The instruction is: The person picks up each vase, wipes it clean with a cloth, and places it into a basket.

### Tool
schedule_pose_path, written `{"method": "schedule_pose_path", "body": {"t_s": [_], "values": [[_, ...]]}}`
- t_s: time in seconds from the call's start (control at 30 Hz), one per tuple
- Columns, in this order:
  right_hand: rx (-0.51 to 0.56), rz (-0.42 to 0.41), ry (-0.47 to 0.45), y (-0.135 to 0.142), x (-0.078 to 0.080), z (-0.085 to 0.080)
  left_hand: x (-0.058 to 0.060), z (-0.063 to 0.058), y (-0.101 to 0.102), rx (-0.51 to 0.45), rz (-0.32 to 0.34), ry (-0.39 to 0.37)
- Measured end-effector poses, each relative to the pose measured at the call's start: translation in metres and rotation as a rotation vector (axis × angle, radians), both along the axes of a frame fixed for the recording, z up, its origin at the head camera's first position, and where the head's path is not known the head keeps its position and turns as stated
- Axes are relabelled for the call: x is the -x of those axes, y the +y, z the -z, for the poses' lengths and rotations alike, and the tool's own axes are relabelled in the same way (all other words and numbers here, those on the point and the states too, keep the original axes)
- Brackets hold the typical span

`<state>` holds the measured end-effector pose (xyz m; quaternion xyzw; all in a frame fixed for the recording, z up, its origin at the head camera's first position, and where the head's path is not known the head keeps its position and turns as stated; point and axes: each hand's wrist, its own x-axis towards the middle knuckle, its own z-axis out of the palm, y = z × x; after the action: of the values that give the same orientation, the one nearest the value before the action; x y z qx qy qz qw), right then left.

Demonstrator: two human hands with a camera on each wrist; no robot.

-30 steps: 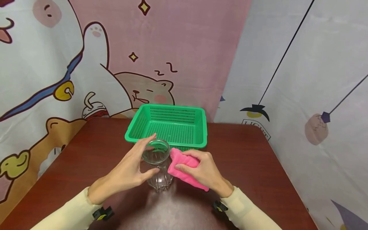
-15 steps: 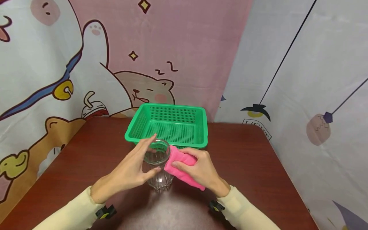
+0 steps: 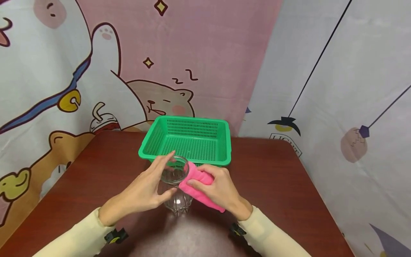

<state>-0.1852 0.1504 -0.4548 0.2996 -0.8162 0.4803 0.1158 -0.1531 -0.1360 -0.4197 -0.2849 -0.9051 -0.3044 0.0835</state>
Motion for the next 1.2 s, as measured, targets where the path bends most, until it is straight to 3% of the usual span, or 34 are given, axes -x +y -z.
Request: {"method": "schedule_pose_path", "body": {"t_s": [0.4, 0.87, 1.2], "values": [[-0.174, -0.024, 0.096, 0.000, 0.005, 0.005, 0.000, 0.002, 0.001, 0.000, 0.006, -0.018], [-0.341, -0.090, 0.013, 0.007, 0.010, 0.012, 0.001, 0.001, 0.002, -0.014, 0.004, 0.005], [-0.460, -0.121, 0.000, 0.010, 0.011, 0.020, 0.000, 0.000, 0.002, -0.019, 0.002, -0.022]]}}
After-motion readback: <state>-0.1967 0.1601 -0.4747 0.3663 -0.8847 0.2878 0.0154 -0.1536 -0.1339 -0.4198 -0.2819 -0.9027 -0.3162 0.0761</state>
